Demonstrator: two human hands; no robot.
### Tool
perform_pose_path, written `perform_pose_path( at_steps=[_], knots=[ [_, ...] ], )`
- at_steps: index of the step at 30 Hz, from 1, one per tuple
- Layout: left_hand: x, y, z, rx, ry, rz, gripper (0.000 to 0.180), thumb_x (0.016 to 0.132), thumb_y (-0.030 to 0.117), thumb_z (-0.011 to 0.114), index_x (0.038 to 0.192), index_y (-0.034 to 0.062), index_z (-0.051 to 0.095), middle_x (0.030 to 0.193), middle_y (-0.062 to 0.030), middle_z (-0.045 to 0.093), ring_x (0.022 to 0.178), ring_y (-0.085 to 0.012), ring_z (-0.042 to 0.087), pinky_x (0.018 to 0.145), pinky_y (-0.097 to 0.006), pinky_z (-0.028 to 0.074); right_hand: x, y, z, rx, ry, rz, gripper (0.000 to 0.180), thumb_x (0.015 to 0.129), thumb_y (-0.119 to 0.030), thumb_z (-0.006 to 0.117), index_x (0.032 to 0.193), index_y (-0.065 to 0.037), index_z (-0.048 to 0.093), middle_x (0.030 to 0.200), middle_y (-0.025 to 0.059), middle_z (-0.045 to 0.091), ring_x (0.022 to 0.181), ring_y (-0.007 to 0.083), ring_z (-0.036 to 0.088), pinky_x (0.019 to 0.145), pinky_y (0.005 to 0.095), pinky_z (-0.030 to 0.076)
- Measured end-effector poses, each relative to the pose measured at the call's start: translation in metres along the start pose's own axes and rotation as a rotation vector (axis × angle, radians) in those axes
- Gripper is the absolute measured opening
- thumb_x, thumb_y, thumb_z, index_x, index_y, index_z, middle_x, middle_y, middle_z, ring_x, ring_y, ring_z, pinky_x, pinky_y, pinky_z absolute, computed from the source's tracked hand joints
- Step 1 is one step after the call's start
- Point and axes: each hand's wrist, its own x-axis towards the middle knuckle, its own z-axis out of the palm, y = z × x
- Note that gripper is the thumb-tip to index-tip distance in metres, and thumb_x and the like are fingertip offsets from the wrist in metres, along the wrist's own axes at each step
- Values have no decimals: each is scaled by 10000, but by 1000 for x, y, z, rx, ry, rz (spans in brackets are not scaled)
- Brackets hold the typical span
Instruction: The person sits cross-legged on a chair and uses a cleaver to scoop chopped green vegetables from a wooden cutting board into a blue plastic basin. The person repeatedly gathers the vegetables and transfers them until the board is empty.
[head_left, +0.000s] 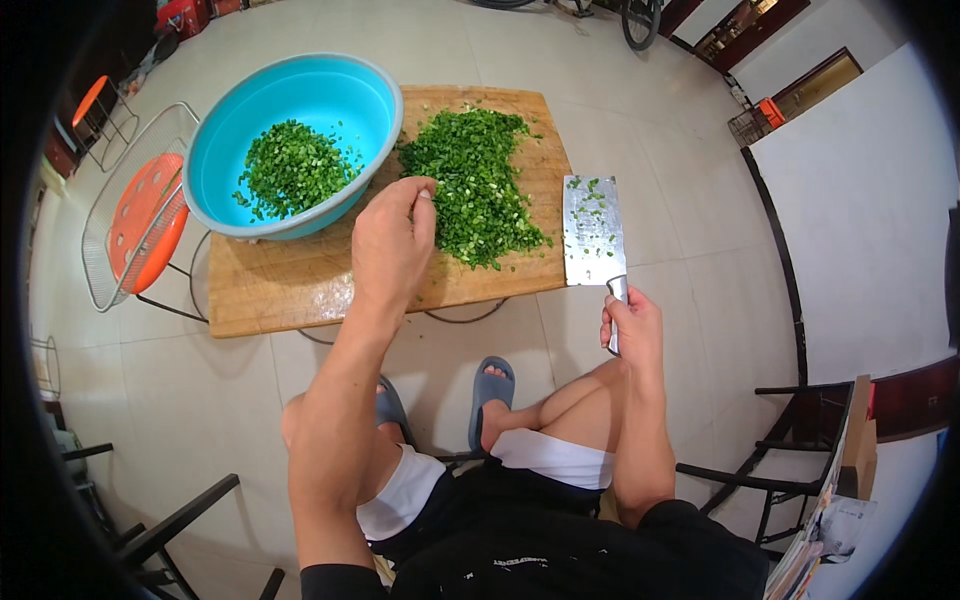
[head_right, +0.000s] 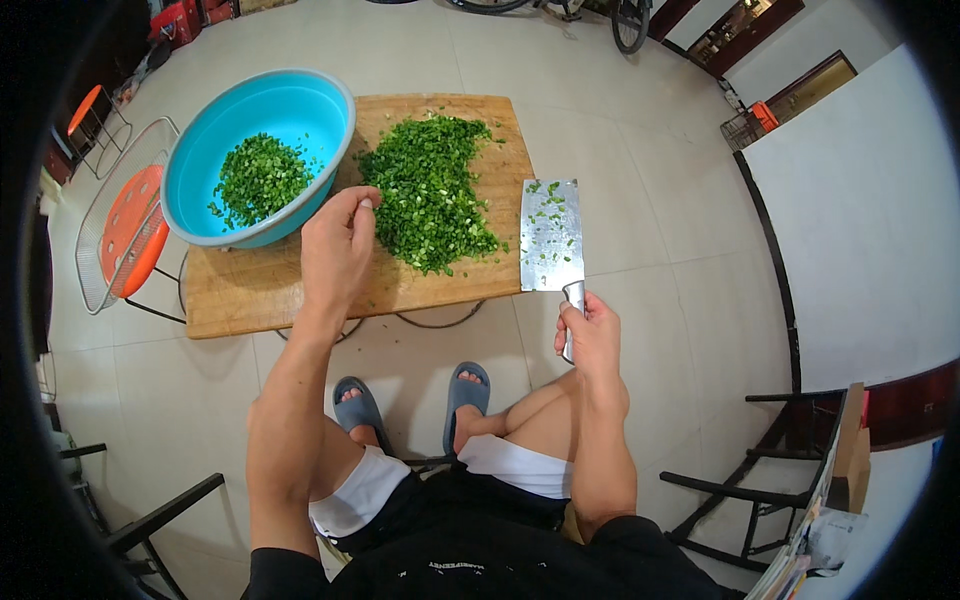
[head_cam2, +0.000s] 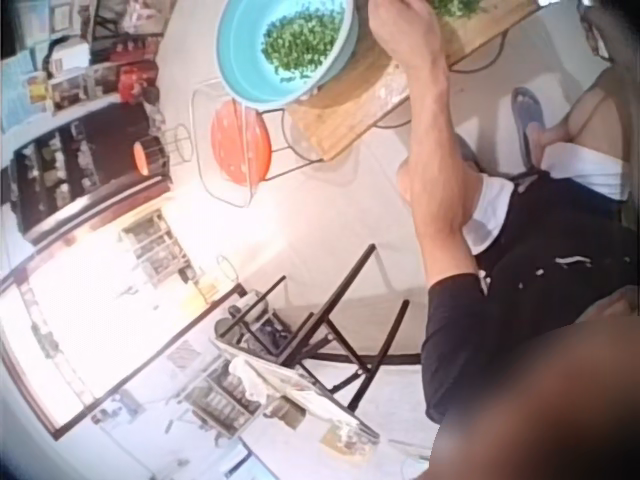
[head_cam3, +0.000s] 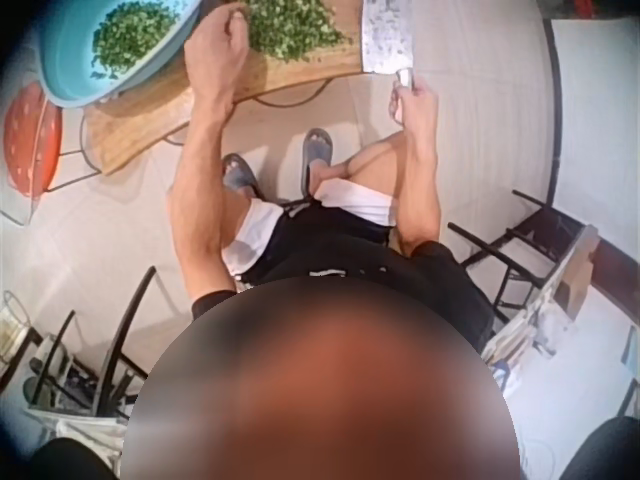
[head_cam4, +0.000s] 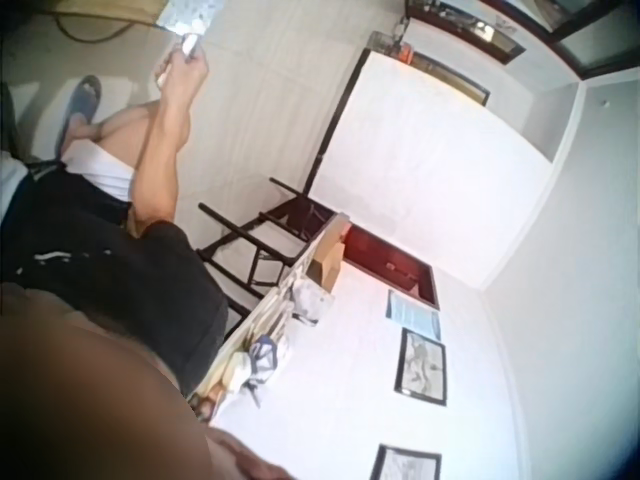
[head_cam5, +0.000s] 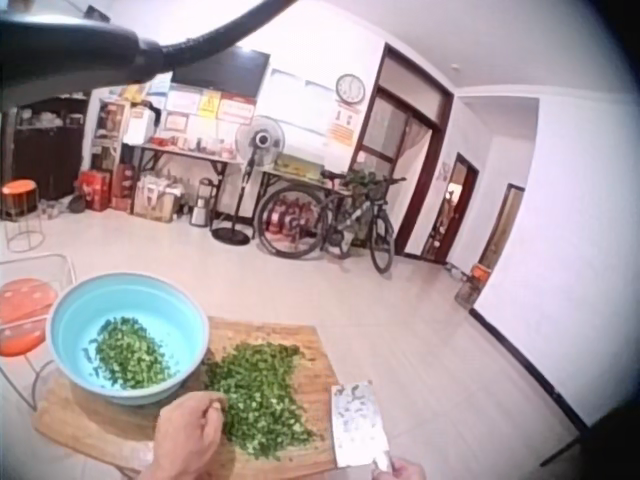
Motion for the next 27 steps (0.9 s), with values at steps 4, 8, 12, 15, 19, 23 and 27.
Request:
perform_pose_path(
  at_steps=[4,8,12,15,19,23,27],
  knots=[
    [0,3,-7,-30,4,-36,188,983,94,598,1069,-9,729,1008,-196,745,937,-383,712,834,-446,561,-6,17,-4,-8,16,25,96,974,-63,620,1024,17,628,728,47,603,476,122,552,434,285,455],
    [0,4,-8,0,-36,-97,221,991,97,574,1115,-12,719,1070,-207,739,986,-395,705,870,-457,558,-19,33,10,23,8,-5,123,991,-71,598,1069,20,627,724,46,604,488,122,561,444,285,465],
    [-5,-10,-9,86,-43,-90,276,982,88,556,1200,-14,692,1180,-217,712,1048,-410,689,924,-471,551,-32,35,50,26,-63,9,116,1010,-89,590,1074,5,611,719,36,600,504,117,578,457,279,481],
    [-6,-12,-9,102,-99,-111,324,975,74,550,1264,-24,658,1257,-232,686,1107,-415,673,969,-468,538,-39,33,86,71,-99,-13,97,1023,-111,595,1016,-15,582,727,37,600,502,123,587,454,277,486],
    [-8,-10,-10,128,-139,-128,361,972,57,549,1311,-40,628,1297,-254,672,1174,-414,658,1020,-449,518,-42,30,123,34,-93,33,132,1027,-136,581,1010,-6,564,744,47,603,526,139,606,466,288,484],
    [-7,-9,-13,137,-145,-132,369,965,54,551,1316,-35,626,1303,-258,666,1199,-422,643,1036,-455,510,-45,27,135,98,-135,66,168,1042,-176,579,1005,-17,540,745,51,593,533,146,616,468,295,488],
    [-7,-8,-16,137,-155,-140,379,968,61,547,1329,-27,619,1309,-259,663,1211,-421,636,1044,-460,503,-43,29,135,251,-177,106,166,1056,-185,599,997,-37,555,739,32,586,518,133,587,474,289,492]
  ],
)
